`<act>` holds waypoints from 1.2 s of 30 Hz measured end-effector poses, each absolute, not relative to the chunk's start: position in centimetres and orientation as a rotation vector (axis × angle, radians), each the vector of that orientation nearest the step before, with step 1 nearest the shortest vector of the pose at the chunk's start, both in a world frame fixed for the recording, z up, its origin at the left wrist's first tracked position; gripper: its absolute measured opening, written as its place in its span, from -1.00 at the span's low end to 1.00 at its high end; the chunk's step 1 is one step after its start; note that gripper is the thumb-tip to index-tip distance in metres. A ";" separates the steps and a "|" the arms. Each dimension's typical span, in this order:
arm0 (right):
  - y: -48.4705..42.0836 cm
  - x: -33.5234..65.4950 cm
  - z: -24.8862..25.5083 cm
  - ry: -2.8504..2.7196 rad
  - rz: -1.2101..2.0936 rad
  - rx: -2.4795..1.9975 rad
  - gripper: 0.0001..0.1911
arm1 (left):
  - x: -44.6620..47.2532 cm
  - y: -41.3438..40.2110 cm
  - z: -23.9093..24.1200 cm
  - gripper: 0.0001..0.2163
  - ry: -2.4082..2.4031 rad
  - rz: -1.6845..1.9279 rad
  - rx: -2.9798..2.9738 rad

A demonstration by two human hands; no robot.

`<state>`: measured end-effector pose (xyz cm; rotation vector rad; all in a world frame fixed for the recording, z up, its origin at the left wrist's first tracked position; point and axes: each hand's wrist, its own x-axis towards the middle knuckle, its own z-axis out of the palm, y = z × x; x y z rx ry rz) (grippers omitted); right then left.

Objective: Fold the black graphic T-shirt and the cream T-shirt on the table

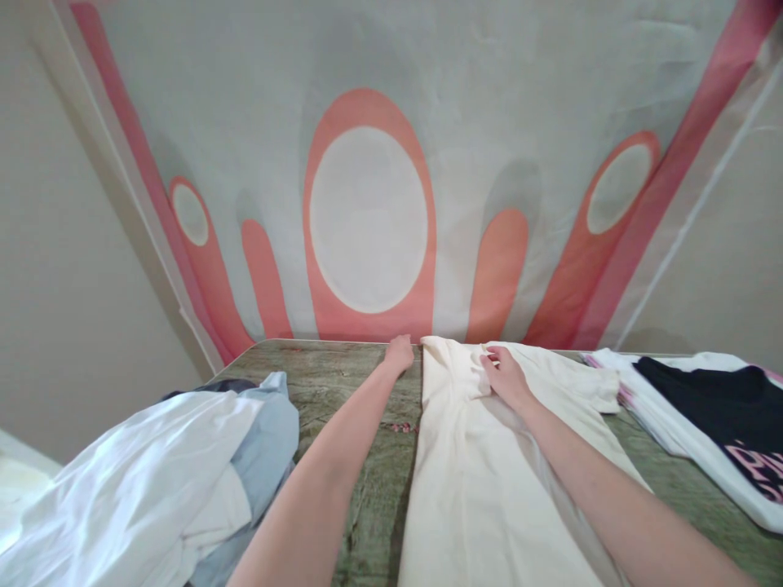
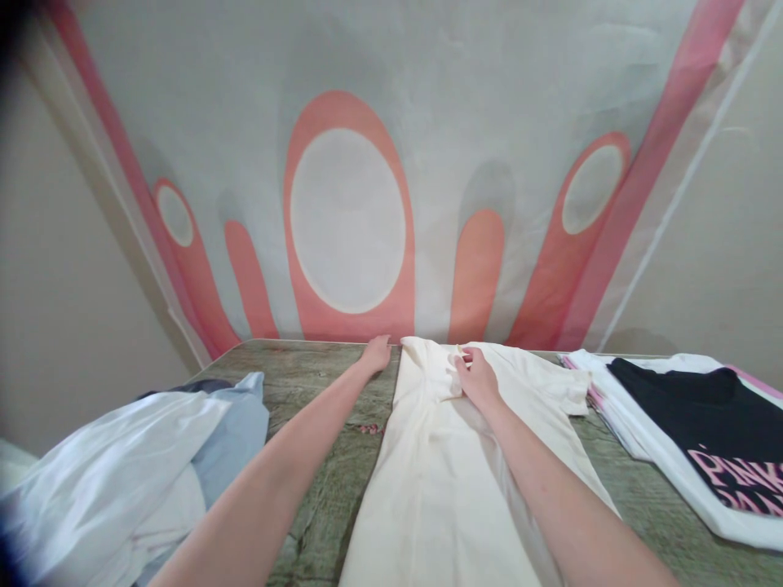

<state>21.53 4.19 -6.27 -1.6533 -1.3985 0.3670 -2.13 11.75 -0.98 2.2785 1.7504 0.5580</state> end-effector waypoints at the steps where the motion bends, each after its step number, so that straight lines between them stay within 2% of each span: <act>1: 4.1 21.5 -6.3 -1.397 0.372 -1.642 -0.62 | -1.9 12.6 -1.4 -0.69 1.750 0.572 2.275; 9: 4.0 21.5 -5.9 -1.398 0.359 -1.592 -0.59 | -1.4 17.0 -2.5 -0.85 1.457 0.674 2.328; 15: 3.6 21.5 -5.8 -1.446 0.379 -1.499 -0.53 | -0.9 18.4 -1.7 -0.80 1.409 0.860 2.256; 20: 3.6 21.6 -5.9 -1.477 0.355 -1.461 -0.57 | -0.5 19.3 -1.0 -0.76 1.330 0.916 2.183; 26: 3.7 21.6 -5.9 -1.462 0.360 -1.471 -0.61 | -0.4 19.4 -2.7 -0.83 1.448 0.984 2.033; 28: 3.6 21.6 -5.8 -1.444 0.370 -1.467 -0.64 | -0.3 19.2 -3.6 -0.78 1.513 1.000 1.980; 32: 3.4 21.3 -5.7 -1.421 0.426 -1.422 -0.60 | 0.2 18.6 -4.3 -0.56 1.609 1.025 1.920; 36: 3.2 21.0 -5.6 -1.525 0.489 -1.343 -0.54 | 0.9 17.9 -3.3 -0.61 1.635 1.087 1.976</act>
